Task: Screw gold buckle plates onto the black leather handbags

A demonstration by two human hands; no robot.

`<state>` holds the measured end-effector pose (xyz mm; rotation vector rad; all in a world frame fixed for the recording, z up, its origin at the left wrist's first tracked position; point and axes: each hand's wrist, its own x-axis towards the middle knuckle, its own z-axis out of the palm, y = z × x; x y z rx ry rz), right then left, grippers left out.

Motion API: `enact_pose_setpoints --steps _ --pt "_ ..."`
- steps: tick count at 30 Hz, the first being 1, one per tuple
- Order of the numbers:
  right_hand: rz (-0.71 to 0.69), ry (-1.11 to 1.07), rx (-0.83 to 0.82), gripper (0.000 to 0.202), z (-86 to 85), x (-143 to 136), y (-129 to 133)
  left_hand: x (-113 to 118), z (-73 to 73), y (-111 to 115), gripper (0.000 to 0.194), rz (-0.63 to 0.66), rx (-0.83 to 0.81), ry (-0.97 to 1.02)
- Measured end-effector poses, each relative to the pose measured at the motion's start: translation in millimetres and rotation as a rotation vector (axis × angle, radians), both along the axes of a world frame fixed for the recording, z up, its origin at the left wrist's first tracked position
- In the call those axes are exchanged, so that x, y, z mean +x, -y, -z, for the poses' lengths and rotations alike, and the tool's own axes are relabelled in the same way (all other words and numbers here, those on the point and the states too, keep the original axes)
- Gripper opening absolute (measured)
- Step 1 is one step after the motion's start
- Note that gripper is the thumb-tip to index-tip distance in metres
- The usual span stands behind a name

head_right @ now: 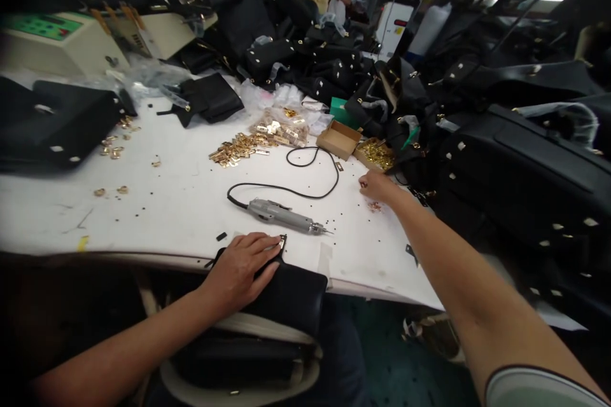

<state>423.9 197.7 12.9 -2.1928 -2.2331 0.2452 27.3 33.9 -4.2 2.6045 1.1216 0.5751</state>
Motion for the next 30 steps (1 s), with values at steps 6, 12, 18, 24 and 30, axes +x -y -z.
enact_pose_setpoints --steps 6,12,18,24,30 --pt "-0.082 0.164 -0.120 0.018 -0.9 -9 4 0 3.2 -2 0.030 -0.018 -0.045 0.031" --pt "-0.024 0.218 -0.043 0.017 0.6 -23 15 1 3.1 -1 0.033 -0.038 -0.062 0.082" --pt "0.065 0.085 0.097 0.033 8.3 -18 29 1 2.3 1 0.019 -0.032 -0.062 0.066" --pt "0.204 -0.189 0.239 0.041 2.6 -33 39 -1 -2.3 -2 0.017 0.020 -0.006 0.015" --pt "0.043 -0.865 0.067 0.033 -22.4 -103 91 -3 -13.2 -8 0.018 0.095 -0.024 -0.026"
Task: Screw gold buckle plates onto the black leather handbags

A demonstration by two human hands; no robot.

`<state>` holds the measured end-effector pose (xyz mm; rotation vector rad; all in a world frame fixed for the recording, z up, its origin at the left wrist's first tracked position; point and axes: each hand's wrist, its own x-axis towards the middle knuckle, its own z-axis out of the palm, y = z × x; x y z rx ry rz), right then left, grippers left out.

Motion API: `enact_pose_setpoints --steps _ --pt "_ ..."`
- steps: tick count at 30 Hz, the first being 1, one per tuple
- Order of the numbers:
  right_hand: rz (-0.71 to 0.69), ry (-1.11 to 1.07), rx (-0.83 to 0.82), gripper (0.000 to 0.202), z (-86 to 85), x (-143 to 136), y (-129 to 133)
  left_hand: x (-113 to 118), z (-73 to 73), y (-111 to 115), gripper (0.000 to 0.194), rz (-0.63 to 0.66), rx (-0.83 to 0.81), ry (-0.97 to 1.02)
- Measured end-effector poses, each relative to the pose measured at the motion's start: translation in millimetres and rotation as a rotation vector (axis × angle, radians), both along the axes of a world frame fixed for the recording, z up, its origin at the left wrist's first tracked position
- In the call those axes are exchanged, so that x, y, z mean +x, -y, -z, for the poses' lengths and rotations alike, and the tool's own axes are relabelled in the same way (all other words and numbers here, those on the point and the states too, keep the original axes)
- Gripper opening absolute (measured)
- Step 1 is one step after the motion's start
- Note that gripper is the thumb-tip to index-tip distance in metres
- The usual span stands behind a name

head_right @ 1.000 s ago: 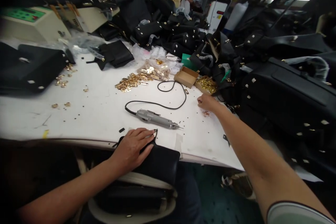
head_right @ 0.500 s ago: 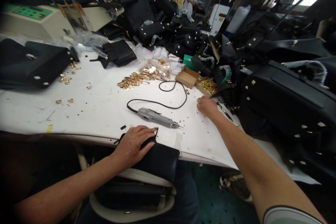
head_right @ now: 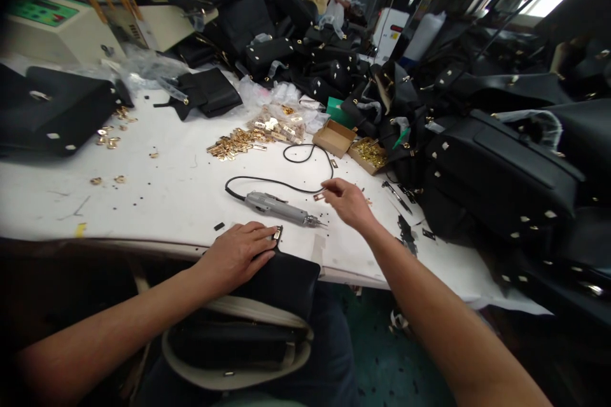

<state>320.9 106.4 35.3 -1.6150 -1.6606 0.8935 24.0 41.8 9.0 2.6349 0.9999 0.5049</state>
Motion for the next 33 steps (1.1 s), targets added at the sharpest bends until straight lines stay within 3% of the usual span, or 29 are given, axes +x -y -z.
enact_pose_setpoints --steps 3,7,10,14,17,22,28,33 --pt "-0.219 -0.125 -0.095 0.029 -1.2 -43 26 -1 3.9 -2 0.019 -0.003 -0.010 0.018" --pt "-0.309 0.022 -0.126 0.016 3.8 -77 36 -1 12.0 -5 0.018 -0.017 -0.047 0.033" --pt "-0.332 0.190 -0.120 0.017 2.6 -84 33 0 13.3 -6 0.019 -0.064 -0.100 0.058" --pt "-0.432 0.259 -0.108 0.024 -5.1 -88 28 1 10.2 -6 0.027 -0.168 -0.166 0.070" --pt "-0.480 0.354 -0.106 0.025 -7.2 -93 25 1 9.8 -6 0.026 -0.163 -0.167 0.076" --pt "-0.440 0.491 0.070 0.022 8.4 -100 28 -1 13.9 -7 0.027 -0.094 -0.142 0.090" --pt "-0.323 0.377 0.205 0.022 32.7 -95 40 -1 14.6 -4 0.021 -0.066 -0.073 0.065" --pt "-0.260 0.290 0.251 0.025 39.6 -95 51 -1 10.3 -3 0.019 -0.070 -0.063 0.038"
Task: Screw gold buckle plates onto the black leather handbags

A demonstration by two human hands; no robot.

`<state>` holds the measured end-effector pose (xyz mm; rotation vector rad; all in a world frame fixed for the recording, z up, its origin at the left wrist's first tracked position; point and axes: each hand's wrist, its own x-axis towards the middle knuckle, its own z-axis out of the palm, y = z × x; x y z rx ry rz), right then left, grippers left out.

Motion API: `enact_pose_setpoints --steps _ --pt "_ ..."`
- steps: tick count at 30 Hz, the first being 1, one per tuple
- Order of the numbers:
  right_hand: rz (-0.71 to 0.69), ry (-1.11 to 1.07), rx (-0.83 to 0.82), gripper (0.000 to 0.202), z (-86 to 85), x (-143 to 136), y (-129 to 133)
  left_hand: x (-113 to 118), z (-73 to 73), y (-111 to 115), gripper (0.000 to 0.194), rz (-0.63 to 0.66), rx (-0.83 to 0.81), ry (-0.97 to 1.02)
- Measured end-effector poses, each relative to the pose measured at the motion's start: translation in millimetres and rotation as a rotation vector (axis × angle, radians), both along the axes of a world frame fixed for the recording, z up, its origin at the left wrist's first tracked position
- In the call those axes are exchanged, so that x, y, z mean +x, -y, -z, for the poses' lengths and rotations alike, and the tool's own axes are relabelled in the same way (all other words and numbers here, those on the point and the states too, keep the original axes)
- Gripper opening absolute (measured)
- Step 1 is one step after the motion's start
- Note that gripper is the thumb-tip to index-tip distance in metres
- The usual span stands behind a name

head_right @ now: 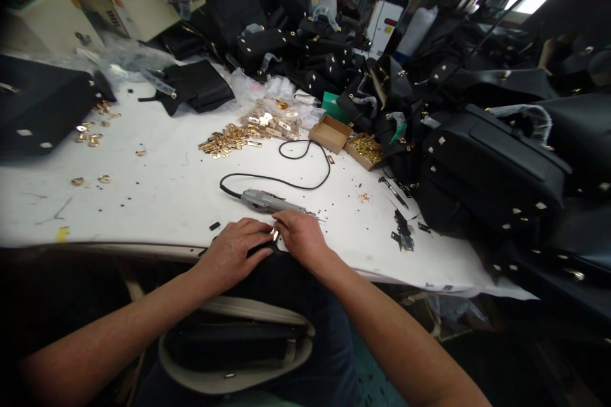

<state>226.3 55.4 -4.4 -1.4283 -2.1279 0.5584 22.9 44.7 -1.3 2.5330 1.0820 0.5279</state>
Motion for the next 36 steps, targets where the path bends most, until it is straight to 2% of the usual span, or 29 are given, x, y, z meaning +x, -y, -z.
enact_pose_setpoints --steps 7,15,21,27,36 --pt "0.074 -0.084 0.015 0.022 -0.1 -1 19 1 -0.5 0 0.018 -0.002 -0.021 0.026" --pt "0.071 -0.122 -0.029 0.029 -1.3 0 22 1 6.8 1 0.022 -0.010 -0.021 0.101" --pt "0.098 -0.109 -0.093 0.046 -2.7 2 23 0 6.7 0 0.020 -0.001 -0.006 0.094" --pt "0.112 -0.097 -0.102 0.047 -2.6 1 23 0 2.3 1 0.018 0.009 -0.001 0.037" --pt "0.100 -0.088 -0.107 0.050 -1.4 3 25 5 -5.8 5 0.031 0.019 0.099 -0.139"
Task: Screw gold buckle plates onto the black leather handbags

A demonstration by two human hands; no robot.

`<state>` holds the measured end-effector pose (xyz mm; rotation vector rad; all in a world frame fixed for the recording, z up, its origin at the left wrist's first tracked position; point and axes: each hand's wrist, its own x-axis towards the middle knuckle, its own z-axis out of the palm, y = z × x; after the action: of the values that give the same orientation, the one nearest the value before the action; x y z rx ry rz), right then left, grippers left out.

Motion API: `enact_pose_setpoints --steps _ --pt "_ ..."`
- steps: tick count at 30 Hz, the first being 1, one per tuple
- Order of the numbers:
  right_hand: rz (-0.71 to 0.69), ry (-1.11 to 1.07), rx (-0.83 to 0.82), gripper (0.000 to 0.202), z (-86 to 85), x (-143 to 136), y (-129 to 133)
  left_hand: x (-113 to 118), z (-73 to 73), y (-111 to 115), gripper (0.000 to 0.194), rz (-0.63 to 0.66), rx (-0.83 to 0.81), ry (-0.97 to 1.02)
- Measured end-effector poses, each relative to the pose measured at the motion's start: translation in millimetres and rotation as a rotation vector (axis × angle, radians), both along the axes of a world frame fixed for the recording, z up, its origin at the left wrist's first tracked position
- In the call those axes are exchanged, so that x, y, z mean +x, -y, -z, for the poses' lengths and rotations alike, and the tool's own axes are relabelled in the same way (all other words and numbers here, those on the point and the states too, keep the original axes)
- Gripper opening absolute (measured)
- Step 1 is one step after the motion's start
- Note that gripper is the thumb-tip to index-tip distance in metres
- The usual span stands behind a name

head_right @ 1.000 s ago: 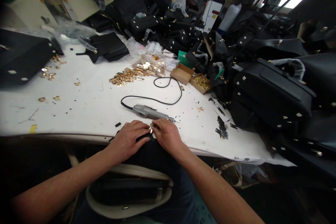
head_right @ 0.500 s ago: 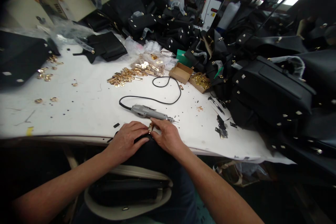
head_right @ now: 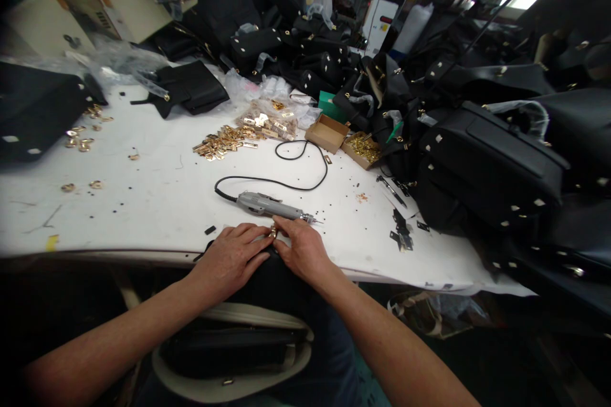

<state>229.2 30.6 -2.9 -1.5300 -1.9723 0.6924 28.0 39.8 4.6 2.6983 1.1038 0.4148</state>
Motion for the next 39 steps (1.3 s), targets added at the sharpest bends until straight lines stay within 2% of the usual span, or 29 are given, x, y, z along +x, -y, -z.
enact_pose_setpoints --steps 4,7,9,13,16,18,20,24,26,27,29,34,39 --pt "-0.016 -0.025 0.015 0.044 -7.4 2 2 0 -3.4 1 0.032 0.009 0.023 -0.051" --pt "0.018 0.019 0.159 0.029 -16.8 4 -2 0 -6.0 3 0.032 0.016 0.033 -0.074" --pt "0.028 0.145 0.241 0.028 -21.1 4 -11 0 -6.0 3 0.032 0.015 0.049 -0.083" --pt "0.003 0.417 0.153 0.041 -21.8 3 -37 2 -1.1 3 0.032 0.015 0.104 -0.082" --pt "-0.038 0.451 0.091 0.037 -21.0 3 -52 1 6.9 0 0.032 0.044 0.188 -0.053" --pt "-0.025 0.361 0.069 0.031 -23.3 6 -57 -1 13.5 -3 0.033 0.086 0.264 -0.020" --pt "0.039 0.154 -0.009 0.023 -28.7 13 -59 -4 19.6 -7 0.034 0.127 0.329 0.021" --pt "0.158 -0.570 -0.254 0.027 -46.7 43 -58 -7 26.6 -17 0.032 0.160 0.379 0.099" --pt "0.209 -0.868 -0.256 0.030 -56.0 63 -60 -7 27.9 -20 0.031 0.170 0.385 0.123" --pt "0.237 -0.942 -0.230 0.032 -59.7 75 -63 -6 28.3 -20 0.030 0.172 0.387 0.133" --pt "0.340 -0.951 -0.148 0.032 -64.4 98 -71 -6 28.9 -21 0.030 0.167 0.387 0.150" --pt "0.696 -0.758 0.195 0.038 -61.8 149 -96 -6 29.5 -22 0.031 0.172 0.383 0.159" --pt "0.798 -0.694 0.264 0.046 -48.8 167 -108 -6 30.4 -23 0.032 0.183 0.381 0.150"
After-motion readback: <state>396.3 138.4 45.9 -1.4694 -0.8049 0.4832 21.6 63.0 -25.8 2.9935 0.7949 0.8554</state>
